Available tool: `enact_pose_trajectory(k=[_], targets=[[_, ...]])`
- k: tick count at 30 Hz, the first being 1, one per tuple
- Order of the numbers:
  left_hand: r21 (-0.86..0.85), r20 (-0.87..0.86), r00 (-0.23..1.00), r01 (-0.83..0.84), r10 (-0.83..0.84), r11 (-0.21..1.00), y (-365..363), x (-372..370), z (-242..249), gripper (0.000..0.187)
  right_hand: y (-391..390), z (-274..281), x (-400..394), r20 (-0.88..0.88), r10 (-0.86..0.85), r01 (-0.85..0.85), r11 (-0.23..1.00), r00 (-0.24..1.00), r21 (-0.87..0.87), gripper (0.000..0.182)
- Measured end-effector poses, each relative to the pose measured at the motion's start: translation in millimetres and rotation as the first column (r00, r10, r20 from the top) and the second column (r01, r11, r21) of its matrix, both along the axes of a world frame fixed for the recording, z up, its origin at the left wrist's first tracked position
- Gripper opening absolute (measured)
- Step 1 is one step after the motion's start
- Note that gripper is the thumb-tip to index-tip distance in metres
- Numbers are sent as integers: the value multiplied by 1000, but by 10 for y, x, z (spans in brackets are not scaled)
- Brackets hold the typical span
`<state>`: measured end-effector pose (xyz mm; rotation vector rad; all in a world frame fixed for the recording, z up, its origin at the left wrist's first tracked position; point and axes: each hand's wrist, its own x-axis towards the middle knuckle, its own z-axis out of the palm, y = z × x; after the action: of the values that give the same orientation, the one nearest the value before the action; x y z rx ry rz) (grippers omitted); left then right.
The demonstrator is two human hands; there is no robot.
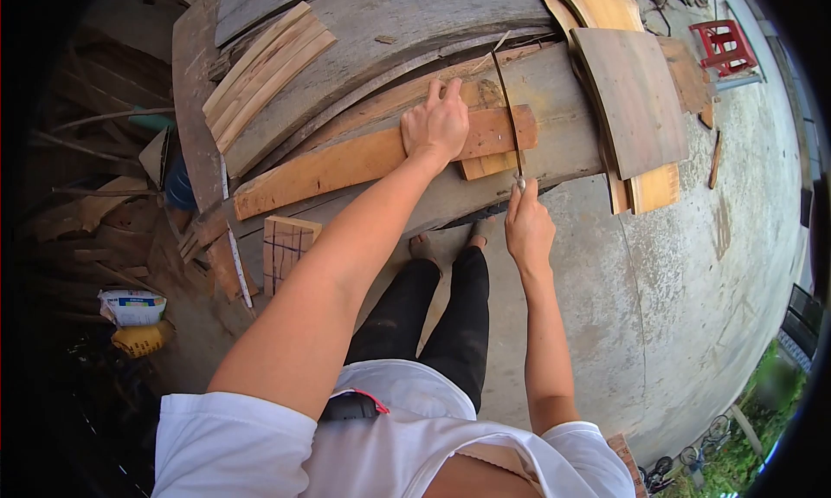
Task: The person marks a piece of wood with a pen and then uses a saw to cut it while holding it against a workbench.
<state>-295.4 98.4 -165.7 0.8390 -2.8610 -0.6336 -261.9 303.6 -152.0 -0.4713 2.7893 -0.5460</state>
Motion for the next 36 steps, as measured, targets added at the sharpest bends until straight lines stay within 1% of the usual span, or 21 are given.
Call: enact_pose_trajectory(k=[1,3,4,6,7,9,10,13,15,17,19,21,22,23,25,28,30,31,33,36], targets=[[2,5,1000,-1,1,1000,8,17,-5,34,-76,-40,-84,1,-2,2,1000,1000,-1,22],[-2,8,1000,7,-7,1000,-1,15,3,34,-190,-96,-202,-53,-6,5,1000,999,-28,22],[2,13,1000,5,-5,1000,5,13,3,34,-133,-83,-168,-53,-4,3,1000,999,-27,22],[1,13,1000,12,-12,1000,9,26,13,34,61,-14,70,27,-25,26,999,999,-36,22],[3,9,1000,10,-10,1000,2,17,14,34,172,30,215,26,-20,21,999,999,-35,22],[-3,2,1000,-1,1,1000,-8,-4,-10,34,347,99,455,208,-94,92,996,974,20,24],[-8,-3,1000,0,0,1000,0,15,-15,34,331,108,442,212,-86,83,996,974,24,24],[8,-7,1000,-7,7,1000,13,20,11,34,140,80,164,169,-58,61,998,984,-16,25],[6,-3,1000,-4,4,1000,7,10,21,34,-130,-25,-147,66,-36,40,998,997,-58,26],[6,13,1000,6,-6,1000,-12,17,35,34,-236,-10,-225,68,-43,48,995,997,-85,26],[-13,-8,1000,11,-12,1000,10,26,27,33,-164,-5,-179,75,-51,58,994,996,-93,27],[-15,-5,1000,14,-14,1000,27,40,12,32,-49,36,-46,154,-70,74,997,986,-23,26],[-14,-9,1000,1,-1,1000,16,20,14,32,24,59,64,150,-67,72,997,986,-27,26],[-14,-9,1000,-8,8,1000,3,2,19,32,131,79,222,182,-89,96,995,979,-32,26],[15,28,1000,-1,1,1000,1,13,23,32,186,85,296,221,-106,116,993,969,-35,25],[16,20,1000,3,-4,1000,-6,13,20,32,103,71,121,200,-92,100,995,975,-28,25],[12,19,1000,9,-9,1000,0,16,19,32,-66,25,-91,119,-53,55,998,991,-18,26],[3,21,1000,6,-6,1000,1,13,29,32,-128,15,-162,122,-59,62,998,991,-20,26],[-10,26,1000,19,-18,1000,14,26,17,33,-198,5,-242,69,-35,37,999,997,-30,26],[-28,-8,1000,4,-4,1000,-5,-11,-7,33,-9,32,-28,107,-48,53,998,993,-45,27]])
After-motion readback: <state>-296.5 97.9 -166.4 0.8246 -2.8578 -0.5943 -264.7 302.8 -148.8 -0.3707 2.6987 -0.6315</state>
